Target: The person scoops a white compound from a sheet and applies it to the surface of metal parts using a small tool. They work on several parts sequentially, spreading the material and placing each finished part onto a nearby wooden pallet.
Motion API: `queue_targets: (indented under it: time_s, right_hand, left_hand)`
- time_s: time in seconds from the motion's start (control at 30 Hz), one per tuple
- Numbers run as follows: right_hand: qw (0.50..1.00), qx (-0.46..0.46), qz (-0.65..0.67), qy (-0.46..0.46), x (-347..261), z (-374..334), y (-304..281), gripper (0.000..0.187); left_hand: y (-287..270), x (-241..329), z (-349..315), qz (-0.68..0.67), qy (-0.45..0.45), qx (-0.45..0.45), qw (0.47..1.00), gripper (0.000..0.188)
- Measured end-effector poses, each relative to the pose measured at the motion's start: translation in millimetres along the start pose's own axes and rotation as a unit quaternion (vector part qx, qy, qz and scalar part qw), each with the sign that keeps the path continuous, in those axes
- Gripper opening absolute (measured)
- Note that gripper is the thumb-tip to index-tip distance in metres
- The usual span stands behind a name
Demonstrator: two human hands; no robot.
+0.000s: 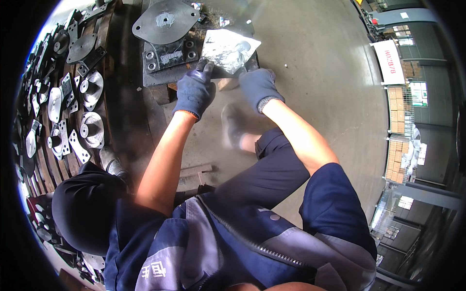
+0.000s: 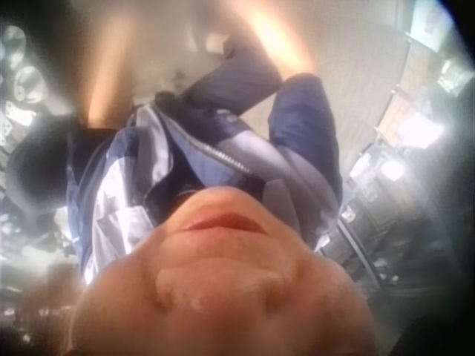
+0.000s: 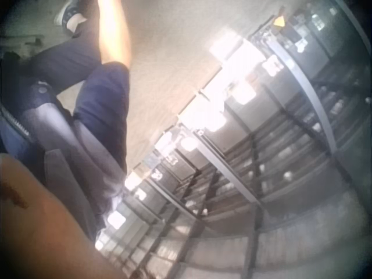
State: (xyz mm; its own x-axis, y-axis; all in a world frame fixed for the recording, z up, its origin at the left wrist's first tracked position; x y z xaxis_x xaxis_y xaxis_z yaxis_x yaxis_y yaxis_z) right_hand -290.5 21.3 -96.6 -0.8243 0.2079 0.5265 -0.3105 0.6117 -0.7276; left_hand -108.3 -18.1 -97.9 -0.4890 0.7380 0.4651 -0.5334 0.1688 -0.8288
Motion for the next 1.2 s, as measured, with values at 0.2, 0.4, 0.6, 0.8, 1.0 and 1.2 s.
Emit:
queue_targets:
  time_s: [0.2, 0.4, 0.6, 0.8, 1.0, 1.2]
  right_hand:
    - [0.97, 0.051, 0.208, 0.114, 37.2, -13.5, -4.9, 0.024]
    - [0.987, -0.004, 0.095, 0.129, 33.4, -3.0, -0.5, 0.026]
    - [0.895, -0.073, 0.437, 0.047, 23.2, 32.1, 61.7, 0.023]
    - [0.92, 0.085, 0.381, 0.027, 28.1, -17.2, 9.5, 0.021]
    - [0.987, 0.147, 0.046, 0.039, 9.1, -24.3, -3.2, 0.018]
    - [0.996, 0.086, -0.007, -0.025, 4.0, -17.3, 3.4, 0.022]
  left_hand:
    - [-1.5, 1.1, -2.1, 0.018, -0.007, 0.003, 1.0, 0.053]
    - [-1.0, 0.2, -2.5, 0.009, -0.008, -0.005, 1.0, 0.054]
    - [2.8, 2.8, 1.9, 0.007, 0.002, 0.004, 1.0, 0.055]
    - [4.0, -5.7, -4.2, 0.009, 0.014, 0.023, 1.0, 0.055]
    - [-0.4, 0.8, -3.1, -0.001, 0.001, 0.015, 1.0, 0.055]
    - [-1.2, 2.6, -1.5, 0.001, -0.006, 0.006, 1.0, 0.055]
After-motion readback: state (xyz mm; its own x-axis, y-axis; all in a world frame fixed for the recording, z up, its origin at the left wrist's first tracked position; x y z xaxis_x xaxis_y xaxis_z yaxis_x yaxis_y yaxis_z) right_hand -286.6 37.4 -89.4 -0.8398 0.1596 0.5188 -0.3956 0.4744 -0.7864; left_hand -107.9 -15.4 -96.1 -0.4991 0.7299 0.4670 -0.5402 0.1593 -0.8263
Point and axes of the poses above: each hand's wrist, its own z-axis towards the middle knuckle, its own y-axis out of the palm, x = y × z, the point moved 3 cm from there along z, towards the middle knuckle, and after that the axes turned 12 degrees about y, right-handed, at the moved point
